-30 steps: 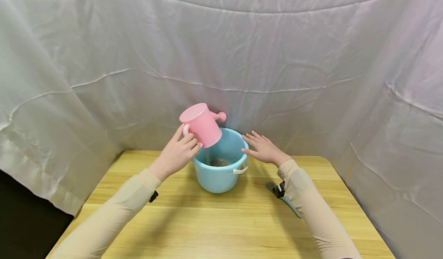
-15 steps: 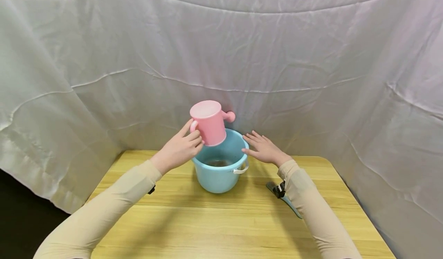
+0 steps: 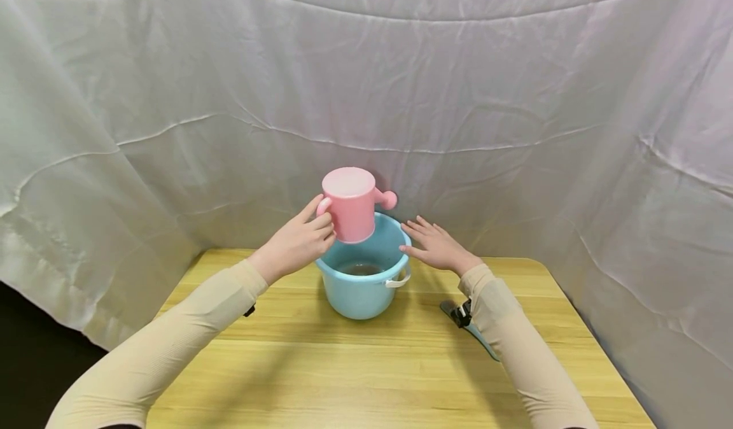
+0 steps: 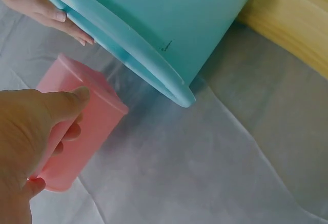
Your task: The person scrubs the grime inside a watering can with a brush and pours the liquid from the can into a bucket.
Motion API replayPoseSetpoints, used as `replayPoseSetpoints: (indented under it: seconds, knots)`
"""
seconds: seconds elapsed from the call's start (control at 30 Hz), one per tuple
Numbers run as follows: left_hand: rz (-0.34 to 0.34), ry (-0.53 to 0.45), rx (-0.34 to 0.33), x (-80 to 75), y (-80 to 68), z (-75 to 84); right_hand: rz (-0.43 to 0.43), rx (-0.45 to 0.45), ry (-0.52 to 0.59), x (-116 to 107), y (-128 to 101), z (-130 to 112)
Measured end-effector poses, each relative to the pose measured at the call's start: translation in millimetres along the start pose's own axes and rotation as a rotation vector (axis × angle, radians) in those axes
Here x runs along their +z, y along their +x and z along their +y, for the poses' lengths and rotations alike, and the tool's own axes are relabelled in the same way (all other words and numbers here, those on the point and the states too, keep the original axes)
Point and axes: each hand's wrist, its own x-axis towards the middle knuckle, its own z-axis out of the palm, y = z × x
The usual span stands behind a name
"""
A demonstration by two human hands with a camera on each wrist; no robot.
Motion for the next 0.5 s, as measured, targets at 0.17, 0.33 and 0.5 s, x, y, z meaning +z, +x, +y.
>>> replayPoseSetpoints:
  seconds: [0.17,0.33,0.5]
  knots:
    - [0.018,-0.023,-0.016,0.3,-2.1,0.1,0.0,-0.002,-0.002,0.1,0.0,-1.1]
    - [0.034,-0.097,-0.082,1.1,-4.8,-1.5,-0.001,-0.001,0.009,0.2,0.3,-1.9]
    - [0.087,-0.28,-0.217,5.7,-8.9,-0.1,0.001,0.003,0.012,0.4,0.8,-1.8]
